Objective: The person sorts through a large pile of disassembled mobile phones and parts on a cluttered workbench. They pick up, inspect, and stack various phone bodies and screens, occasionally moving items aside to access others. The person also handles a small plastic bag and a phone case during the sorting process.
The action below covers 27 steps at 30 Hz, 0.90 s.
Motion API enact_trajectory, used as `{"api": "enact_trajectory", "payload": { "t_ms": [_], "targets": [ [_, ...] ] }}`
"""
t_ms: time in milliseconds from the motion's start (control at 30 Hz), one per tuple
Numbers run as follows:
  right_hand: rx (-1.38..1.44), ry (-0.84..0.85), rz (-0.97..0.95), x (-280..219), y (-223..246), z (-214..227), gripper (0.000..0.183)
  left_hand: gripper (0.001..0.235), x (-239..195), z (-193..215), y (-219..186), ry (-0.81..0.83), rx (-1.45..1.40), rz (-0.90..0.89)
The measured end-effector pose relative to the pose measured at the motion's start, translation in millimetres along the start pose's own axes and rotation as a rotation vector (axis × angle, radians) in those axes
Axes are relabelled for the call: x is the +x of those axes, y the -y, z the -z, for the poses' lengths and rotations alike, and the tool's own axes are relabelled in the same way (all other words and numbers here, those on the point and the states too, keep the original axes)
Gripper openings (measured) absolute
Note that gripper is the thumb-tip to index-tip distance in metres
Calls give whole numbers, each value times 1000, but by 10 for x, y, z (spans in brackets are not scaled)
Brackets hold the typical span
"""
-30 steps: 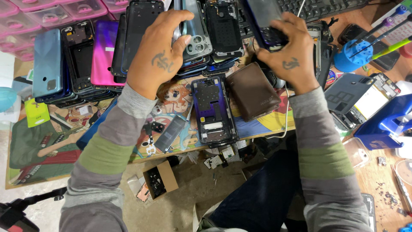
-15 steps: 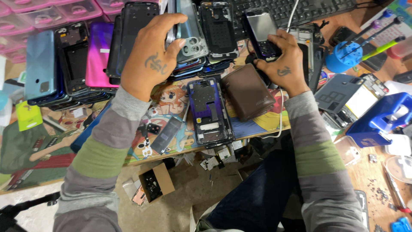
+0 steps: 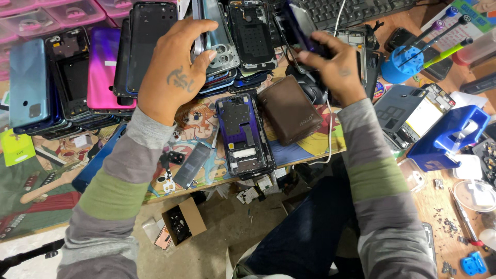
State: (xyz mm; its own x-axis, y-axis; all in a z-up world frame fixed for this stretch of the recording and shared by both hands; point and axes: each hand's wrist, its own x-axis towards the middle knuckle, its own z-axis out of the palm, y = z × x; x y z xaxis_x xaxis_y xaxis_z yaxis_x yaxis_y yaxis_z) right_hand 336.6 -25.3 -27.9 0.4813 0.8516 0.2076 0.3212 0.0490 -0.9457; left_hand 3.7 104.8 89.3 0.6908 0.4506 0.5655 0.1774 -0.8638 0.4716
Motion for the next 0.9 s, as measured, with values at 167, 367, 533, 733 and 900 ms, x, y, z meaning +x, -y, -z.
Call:
{"api": "enact_trajectory", "payload": {
  "t_ms": [167,367,533,733,900],
  "targets": [
    [558,38,-182,54,-10,182,46,40,9,-4,-16,-4,-15,-18],
    [392,49,-113,25,3,178,50,42,20,-23,-32,4,-13,15],
    [284,86,-48,-42,18,90,57,42,20,-28,-35,5,3,8],
    [95,32,50,-68,28,3,57,40,46,-21,-80,33,-10,100],
    [-271,8,307,-151,20,-163,56,42,56,-35,-80,14,19,-11]
  ]
}}
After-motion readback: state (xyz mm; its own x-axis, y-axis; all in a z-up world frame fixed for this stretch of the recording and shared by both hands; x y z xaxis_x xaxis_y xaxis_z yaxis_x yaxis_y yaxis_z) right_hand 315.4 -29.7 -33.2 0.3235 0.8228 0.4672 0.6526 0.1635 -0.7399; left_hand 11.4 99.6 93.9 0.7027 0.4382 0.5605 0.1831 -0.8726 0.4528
